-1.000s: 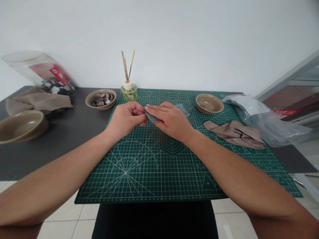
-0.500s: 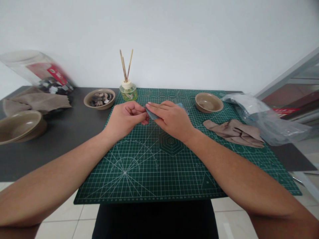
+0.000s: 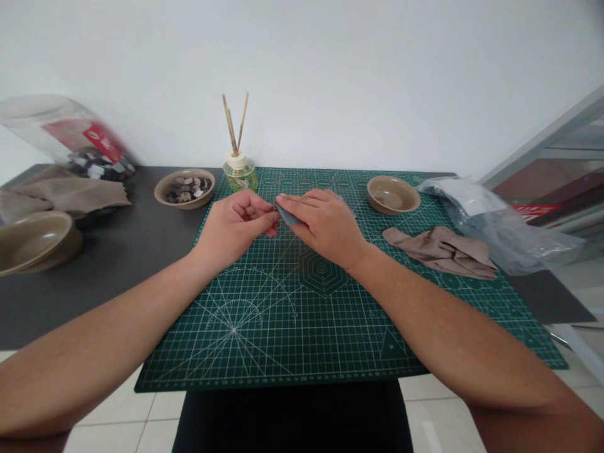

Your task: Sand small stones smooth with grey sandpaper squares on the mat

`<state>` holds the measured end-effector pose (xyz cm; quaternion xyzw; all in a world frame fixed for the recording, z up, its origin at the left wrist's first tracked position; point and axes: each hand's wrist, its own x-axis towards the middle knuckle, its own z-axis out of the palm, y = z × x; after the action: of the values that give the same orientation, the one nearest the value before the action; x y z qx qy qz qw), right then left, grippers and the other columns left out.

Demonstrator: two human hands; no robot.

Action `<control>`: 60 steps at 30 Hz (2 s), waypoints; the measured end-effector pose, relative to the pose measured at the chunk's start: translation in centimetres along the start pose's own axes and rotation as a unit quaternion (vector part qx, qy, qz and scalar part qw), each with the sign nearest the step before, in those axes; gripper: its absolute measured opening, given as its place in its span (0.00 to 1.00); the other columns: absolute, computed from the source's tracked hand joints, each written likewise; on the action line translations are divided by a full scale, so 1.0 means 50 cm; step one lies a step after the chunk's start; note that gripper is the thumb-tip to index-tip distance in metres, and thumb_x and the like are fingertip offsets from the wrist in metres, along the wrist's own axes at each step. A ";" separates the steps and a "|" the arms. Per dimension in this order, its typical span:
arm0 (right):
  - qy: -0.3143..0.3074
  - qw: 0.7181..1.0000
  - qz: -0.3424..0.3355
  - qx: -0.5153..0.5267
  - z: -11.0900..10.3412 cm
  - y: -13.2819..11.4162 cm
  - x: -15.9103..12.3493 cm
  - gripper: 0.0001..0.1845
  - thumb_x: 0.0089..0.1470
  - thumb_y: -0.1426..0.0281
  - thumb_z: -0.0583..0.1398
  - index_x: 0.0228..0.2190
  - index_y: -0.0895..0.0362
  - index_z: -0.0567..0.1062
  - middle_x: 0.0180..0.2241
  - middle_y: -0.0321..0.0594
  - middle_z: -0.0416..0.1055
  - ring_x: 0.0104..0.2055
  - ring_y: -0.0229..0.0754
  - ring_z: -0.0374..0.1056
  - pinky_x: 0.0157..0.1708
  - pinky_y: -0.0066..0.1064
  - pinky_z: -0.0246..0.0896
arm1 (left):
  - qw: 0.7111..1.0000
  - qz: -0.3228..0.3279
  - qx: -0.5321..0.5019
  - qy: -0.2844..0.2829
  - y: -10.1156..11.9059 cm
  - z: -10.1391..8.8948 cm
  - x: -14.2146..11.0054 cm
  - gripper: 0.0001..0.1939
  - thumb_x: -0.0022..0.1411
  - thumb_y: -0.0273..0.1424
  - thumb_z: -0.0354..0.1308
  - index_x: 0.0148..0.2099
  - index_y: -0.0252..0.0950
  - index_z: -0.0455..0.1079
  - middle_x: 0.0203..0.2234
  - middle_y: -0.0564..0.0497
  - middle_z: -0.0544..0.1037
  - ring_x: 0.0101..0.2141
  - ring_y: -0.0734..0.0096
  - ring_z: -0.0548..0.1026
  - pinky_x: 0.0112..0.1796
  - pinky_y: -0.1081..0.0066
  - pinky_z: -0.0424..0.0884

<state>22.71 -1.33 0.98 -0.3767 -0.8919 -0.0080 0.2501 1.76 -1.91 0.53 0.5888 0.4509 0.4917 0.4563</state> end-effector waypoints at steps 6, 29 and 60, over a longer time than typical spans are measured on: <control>-0.002 1.000 -0.012 0.011 0.009 -0.001 -0.001 0.26 0.72 0.71 0.58 0.68 0.56 0.76 0.67 0.46 0.77 0.58 0.51 0.76 0.58 0.45 0.68 | 1.000 -0.002 0.019 -0.011 0.004 -0.003 0.003 0.15 0.50 0.32 0.76 0.32 0.38 0.72 0.19 0.57 0.78 0.21 0.73 0.78 0.27 0.73 0.73; -0.006 1.000 -0.014 -0.009 0.015 -0.019 -0.002 0.29 0.73 0.72 0.56 0.71 0.58 0.72 0.64 0.49 0.80 0.56 0.50 0.77 0.58 0.43 0.69 | 0.999 0.010 0.040 -0.021 0.009 0.004 0.000 0.11 0.53 0.29 0.70 0.31 0.41 0.69 0.16 0.60 0.73 0.18 0.74 0.71 0.23 0.73 0.68; -0.031 0.999 0.034 -0.015 0.004 -0.030 0.003 0.28 0.74 0.71 0.55 0.70 0.58 0.73 0.53 0.49 0.86 0.50 0.47 0.81 0.51 0.37 0.68 | 1.000 0.016 -0.014 0.013 0.000 0.001 0.001 0.14 0.53 0.29 0.71 0.33 0.41 0.66 0.24 0.57 0.79 0.25 0.68 0.81 0.32 0.66 0.80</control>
<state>21.51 -2.25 1.12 -0.4108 -0.8856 -0.0013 0.2165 1.82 -1.88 0.55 0.5832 0.4402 0.5127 0.4509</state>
